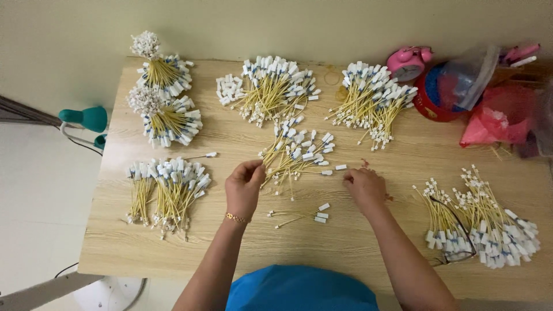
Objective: The person is assembling small electronic connector parts at a desk.
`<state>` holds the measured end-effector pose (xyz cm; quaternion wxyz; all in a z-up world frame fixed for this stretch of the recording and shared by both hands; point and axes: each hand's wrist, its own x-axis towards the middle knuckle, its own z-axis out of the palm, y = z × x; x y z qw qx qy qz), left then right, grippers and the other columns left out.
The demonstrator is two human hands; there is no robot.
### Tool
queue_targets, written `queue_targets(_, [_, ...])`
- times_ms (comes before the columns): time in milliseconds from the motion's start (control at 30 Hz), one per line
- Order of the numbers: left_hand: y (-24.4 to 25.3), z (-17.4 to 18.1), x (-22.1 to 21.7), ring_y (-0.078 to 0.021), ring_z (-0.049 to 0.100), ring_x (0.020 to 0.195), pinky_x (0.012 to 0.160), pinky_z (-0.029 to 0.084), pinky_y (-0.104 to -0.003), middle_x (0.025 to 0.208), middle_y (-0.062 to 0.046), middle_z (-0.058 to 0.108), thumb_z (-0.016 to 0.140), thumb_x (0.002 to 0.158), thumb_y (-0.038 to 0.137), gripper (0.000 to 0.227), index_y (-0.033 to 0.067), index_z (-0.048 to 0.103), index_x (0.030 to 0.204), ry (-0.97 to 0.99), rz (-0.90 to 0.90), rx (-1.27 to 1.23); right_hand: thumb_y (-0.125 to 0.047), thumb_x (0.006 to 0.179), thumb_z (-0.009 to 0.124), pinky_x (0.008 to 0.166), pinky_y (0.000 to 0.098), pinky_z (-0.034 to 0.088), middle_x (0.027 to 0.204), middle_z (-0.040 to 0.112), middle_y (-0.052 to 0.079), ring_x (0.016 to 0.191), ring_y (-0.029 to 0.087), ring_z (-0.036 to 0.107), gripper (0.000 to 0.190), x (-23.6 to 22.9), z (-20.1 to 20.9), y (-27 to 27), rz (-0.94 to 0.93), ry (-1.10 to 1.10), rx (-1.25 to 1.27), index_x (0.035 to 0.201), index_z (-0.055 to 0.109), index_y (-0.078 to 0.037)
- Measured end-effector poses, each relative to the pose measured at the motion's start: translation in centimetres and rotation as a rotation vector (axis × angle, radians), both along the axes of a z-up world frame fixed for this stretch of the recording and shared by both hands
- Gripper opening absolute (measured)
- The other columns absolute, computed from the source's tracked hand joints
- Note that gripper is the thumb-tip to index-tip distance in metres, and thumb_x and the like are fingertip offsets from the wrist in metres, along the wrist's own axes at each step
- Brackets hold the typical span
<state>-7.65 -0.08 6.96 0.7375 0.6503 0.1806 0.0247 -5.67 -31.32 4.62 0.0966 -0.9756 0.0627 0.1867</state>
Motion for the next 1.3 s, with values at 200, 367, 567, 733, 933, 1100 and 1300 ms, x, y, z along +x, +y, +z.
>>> queue_targets(200, [-0.3,-1.7,-2.6,-0.0097,0.066,0.073,0.068,0.057,-0.024,0.085,-0.004,0.073,0.072,0.094,0.007,0.015,-0.0010,0.073,0.106,0.023,-0.018,-0.095,-0.042,0.098,0.065,0.108,0.0495,0.041,0.108,0.071,0.000,0.109,0.022,0.065,0.023,0.1,-0.8,-0.1,0.101,0.008,-0.067,0.106,0.075,-0.023])
queue_targets(367, [-1.9,-1.5,-2.7,-0.0103,0.065,0.073,0.068,0.057,-0.025,0.084,-0.005,0.072,0.070,0.095,0.006,0.013,-0.0011,0.073,0.105,0.036,-0.043,-0.122,-0.034,0.099,0.062,0.099,0.0487,0.045,0.108,0.069,0.006,0.108,0.026,0.063,0.023,0.3,-2.1,-0.3,0.156,-0.095,-0.073,0.105,0.073,-0.015])
queue_targets(567, [-3.1,-1.1,-2.7,-0.0102,0.066,0.075,0.069,0.058,-0.025,0.086,-0.004,0.072,0.068,0.097,0.007,0.012,0.0000,0.074,0.105,0.057,-0.086,-0.154,-0.028,0.102,0.061,0.075,0.0401,0.057,0.098,0.072,0.010,0.084,0.024,0.067,0.022,-1.5,4.4,3.9,-0.190,-0.021,0.529,0.108,0.068,-0.009])
queue_targets(733, [-3.9,-0.4,-2.5,-0.0116,0.068,0.077,0.071,0.059,-0.027,0.089,-0.004,0.074,0.069,0.095,0.006,0.014,0.0000,0.073,0.107,0.143,-0.108,-0.266,-0.016,0.092,0.071,0.073,0.0257,0.063,0.093,0.075,0.004,0.085,0.010,0.073,0.010,-3.3,9.9,8.5,-0.253,-0.053,0.952,0.101,0.071,-0.011])
queue_targets(933, [-3.9,0.6,-2.9,-0.0135,0.066,0.074,0.070,0.058,-0.029,0.087,-0.006,0.071,0.072,0.094,0.004,0.019,-0.0009,0.067,0.112,0.074,-0.140,-0.376,-0.011,0.093,0.070,0.075,0.0242,0.060,0.095,0.072,0.001,0.085,0.008,0.069,0.018,-3.8,8.8,9.6,-0.121,-0.056,1.209,0.110,0.070,-0.007])
queue_targets(1100, [-3.6,0.9,-3.2,-0.0134,0.065,0.074,0.069,0.056,-0.029,0.085,-0.006,0.069,0.072,0.094,0.004,0.022,0.0012,0.067,0.115,0.042,-0.157,-0.400,-0.012,0.095,0.069,0.075,0.0245,0.060,0.094,0.074,0.002,0.085,0.009,0.072,0.016,-3.9,8.3,9.6,-0.113,-0.065,1.146,0.108,0.072,-0.003])
queue_targets(1300, [-3.8,1.9,-3.3,-0.0138,0.067,0.075,0.070,0.058,-0.029,0.087,-0.006,0.071,0.072,0.092,0.004,0.022,0.0011,0.066,0.113,0.074,-0.139,-0.423,-0.011,0.095,0.068,0.074,0.0258,0.062,0.093,0.074,0.003,0.085,0.010,0.074,0.014,-3.9,10.1,9.7,-0.170,-0.089,1.165,0.107,0.070,-0.003])
